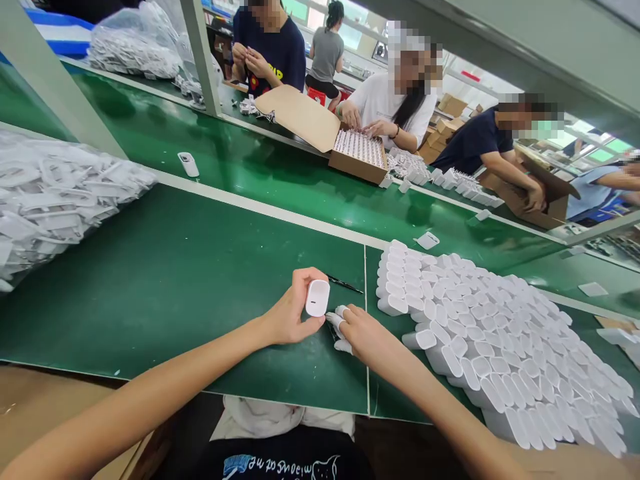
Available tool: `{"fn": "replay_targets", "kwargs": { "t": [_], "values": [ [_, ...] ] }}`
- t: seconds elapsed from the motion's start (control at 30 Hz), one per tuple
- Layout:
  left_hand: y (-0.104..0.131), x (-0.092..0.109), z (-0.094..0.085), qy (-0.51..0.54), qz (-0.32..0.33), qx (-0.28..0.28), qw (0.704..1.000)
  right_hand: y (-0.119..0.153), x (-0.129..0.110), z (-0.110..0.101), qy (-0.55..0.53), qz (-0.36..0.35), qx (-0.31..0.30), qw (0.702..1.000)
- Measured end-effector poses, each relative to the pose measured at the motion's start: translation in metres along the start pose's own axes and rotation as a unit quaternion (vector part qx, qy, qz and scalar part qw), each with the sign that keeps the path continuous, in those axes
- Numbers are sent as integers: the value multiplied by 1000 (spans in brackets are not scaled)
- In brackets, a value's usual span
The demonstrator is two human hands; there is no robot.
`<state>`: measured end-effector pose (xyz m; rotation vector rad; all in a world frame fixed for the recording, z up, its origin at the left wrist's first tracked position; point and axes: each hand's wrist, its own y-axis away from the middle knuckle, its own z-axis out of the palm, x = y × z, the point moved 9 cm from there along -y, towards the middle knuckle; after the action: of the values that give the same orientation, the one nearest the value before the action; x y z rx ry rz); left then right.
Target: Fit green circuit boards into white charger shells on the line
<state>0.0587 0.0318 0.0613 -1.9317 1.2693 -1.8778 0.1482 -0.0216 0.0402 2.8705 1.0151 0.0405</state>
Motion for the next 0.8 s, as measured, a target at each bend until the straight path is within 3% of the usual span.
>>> {"fn": "replay_targets", "kwargs": {
  "t": [0.17, 0.23, 0.3, 0.4, 0.5, 0.6, 0.8],
  "values": [
    [-3, 7, -6, -27, -2, 26, 999, 9, 16, -24, -78, 18, 30, 996],
    [-4, 8, -9, -46, -21, 39, 998, 13, 29, -43, -139, 32, 81, 986],
    [-3, 9, -12, -65, -33, 52, 996, 18, 43, -67, -254, 45, 190, 947],
    [-3, 13, -14, -82, -26, 69, 994, 26, 52, -91, -393, 24, 352, 849],
    [-3, 14, -13, -88, -17, 67, 994, 25, 36, -96, -346, -16, 424, 837],
    [-3, 13, -11, -94, -25, 54, 994, 27, 25, -93, -284, -13, 470, 835],
    [1, 13, -5, -93, -6, 33, 995, 34, 19, -89, -287, -17, 506, 813]
  ]
}}
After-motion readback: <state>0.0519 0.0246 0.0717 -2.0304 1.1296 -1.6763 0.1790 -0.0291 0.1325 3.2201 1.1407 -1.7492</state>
